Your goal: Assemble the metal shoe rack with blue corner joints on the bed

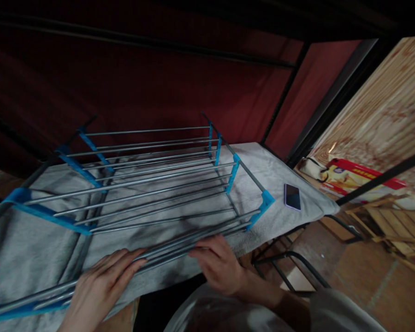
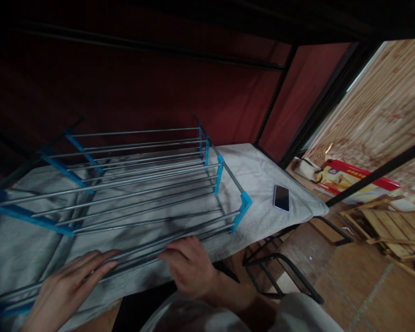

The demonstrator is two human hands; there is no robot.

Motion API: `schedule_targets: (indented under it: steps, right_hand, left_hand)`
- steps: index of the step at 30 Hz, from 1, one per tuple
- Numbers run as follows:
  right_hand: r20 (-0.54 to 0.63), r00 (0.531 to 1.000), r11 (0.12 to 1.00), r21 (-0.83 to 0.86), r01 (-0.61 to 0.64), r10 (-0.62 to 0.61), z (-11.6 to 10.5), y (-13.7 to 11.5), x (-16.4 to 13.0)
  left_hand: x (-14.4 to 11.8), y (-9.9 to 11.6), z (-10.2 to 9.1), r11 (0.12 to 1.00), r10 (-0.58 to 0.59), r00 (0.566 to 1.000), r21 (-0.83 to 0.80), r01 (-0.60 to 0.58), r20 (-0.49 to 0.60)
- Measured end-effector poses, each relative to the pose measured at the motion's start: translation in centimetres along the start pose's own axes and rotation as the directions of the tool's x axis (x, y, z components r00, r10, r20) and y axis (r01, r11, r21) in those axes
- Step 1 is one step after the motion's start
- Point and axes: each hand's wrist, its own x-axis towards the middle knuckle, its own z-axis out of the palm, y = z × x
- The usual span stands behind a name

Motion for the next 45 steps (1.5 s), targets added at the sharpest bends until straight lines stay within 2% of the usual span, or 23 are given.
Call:
schedule_targets:
  steps: [1,2,3,4,5,6,7,8,10,12,15,20,24,27,33,40,45]
  right_hand:
    - [-0.084,0.991,0.994,0.031,-0.101,0.103,-1.2,0.9,-1.3]
    - [-0.179,0.959,0.975,0.056,-0.213,0.219,-2.3,2.0,-2.5]
    - [-0.284,0.896,0.94,0.081,-0.332,0.341,-3.4,3.3,-3.6]
    - [-0.411,0.787,0.883,0.115,-0.456,0.46,-4.4,4.7,-4.6]
    - [-0.513,0.658,0.815,0.165,-0.555,0.551,-5.2,6.1,-5.3]
    - [-0.564,0.545,0.751,0.227,-0.62,0.62,-5.9,7.5,-5.9]
    - [-0.559,0.477,0.698,0.288,-0.656,0.678,-6.4,8.8,-6.3]
    - [-0.502,0.463,0.659,0.341,-0.671,0.731,-6.6,9.9,-6.5]
    - [-0.337,0.513,0.614,0.415,-0.672,0.789,-6.6,11.5,-6.7]
    - [-0.246,0.553,0.599,0.447,-0.664,0.796,-6.1,12.2,-6.6]
    - [-0.26,0.557,0.612,0.423,-0.669,0.789,-5.5,12.1,-6.6]
    - [-0.258,0.605,0.657,0.335,-0.675,0.753,-5.3,11.6,-7.2]
    - [-0.267,0.627,0.681,0.288,-0.673,0.732,-5.0,11.5,-7.5]
    - [-0.26,0.628,0.679,0.279,-0.679,0.734,-4.8,11.5,-7.6]
    - [-0.24,0.629,0.673,0.301,-0.676,0.739,-4.8,11.4,-7.5]
    - [-0.241,0.648,0.691,0.284,-0.664,0.722,-4.9,11.2,-7.4]
    - [-0.246,0.639,0.684,0.295,-0.667,0.729,-4.6,11.4,-7.6]
  left_hand:
    - [0.0,-0.1,0.1,1.0,0.003,1.0,0.005,-0.003,-0.004]
    - [-0.1,-0.2,0.1,1.0,0.014,1.0,0.008,-0.014,-0.007]
    - [-0.2,-0.3,0.2,1.0,0.024,1.0,0.01,-0.024,-0.006]
    - [-0.2,-0.4,0.3,0.999,0.04,0.999,0.014,-0.04,-0.002]
    - [-0.3,-0.4,0.4,0.998,0.059,0.998,0.019,-0.059,-0.003]
    - [-0.3,-0.4,0.4,0.997,0.078,0.997,0.027,-0.078,-0.005]
    - [-0.2,-0.3,0.4,0.995,0.095,0.995,0.037,-0.094,-0.01]
    - [-0.1,-0.2,0.4,0.993,0.107,0.994,0.046,-0.106,-0.017]
    - [0.2,0.0,0.2,0.992,0.113,0.993,0.055,-0.111,-0.031]
    - [0.5,0.3,0.1,0.993,0.109,0.993,0.049,-0.108,-0.034]
    - [0.5,0.2,0.0,0.996,0.087,0.996,0.028,-0.086,-0.026]
    - [-0.2,-0.5,0.3,0.998,0.055,0.998,0.023,-0.055,-0.028]
    - [-0.4,-0.7,0.3,1.0,0.029,1.0,0.011,-0.029,-0.01]
    - [-0.1,-0.4,0.0,0.999,0.022,1.0,0.038,-0.022,-0.007]
    - [0.5,0.0,-0.3,0.99,0.106,0.994,0.103,-0.102,-0.038]
    - [-1.0,-1.1,0.5,0.999,0.007,1.0,0.054,-0.007,0.01]
    - [-1.0,-1.1,0.5,0.999,0.017,1.0,0.046,-0.016,-0.02]
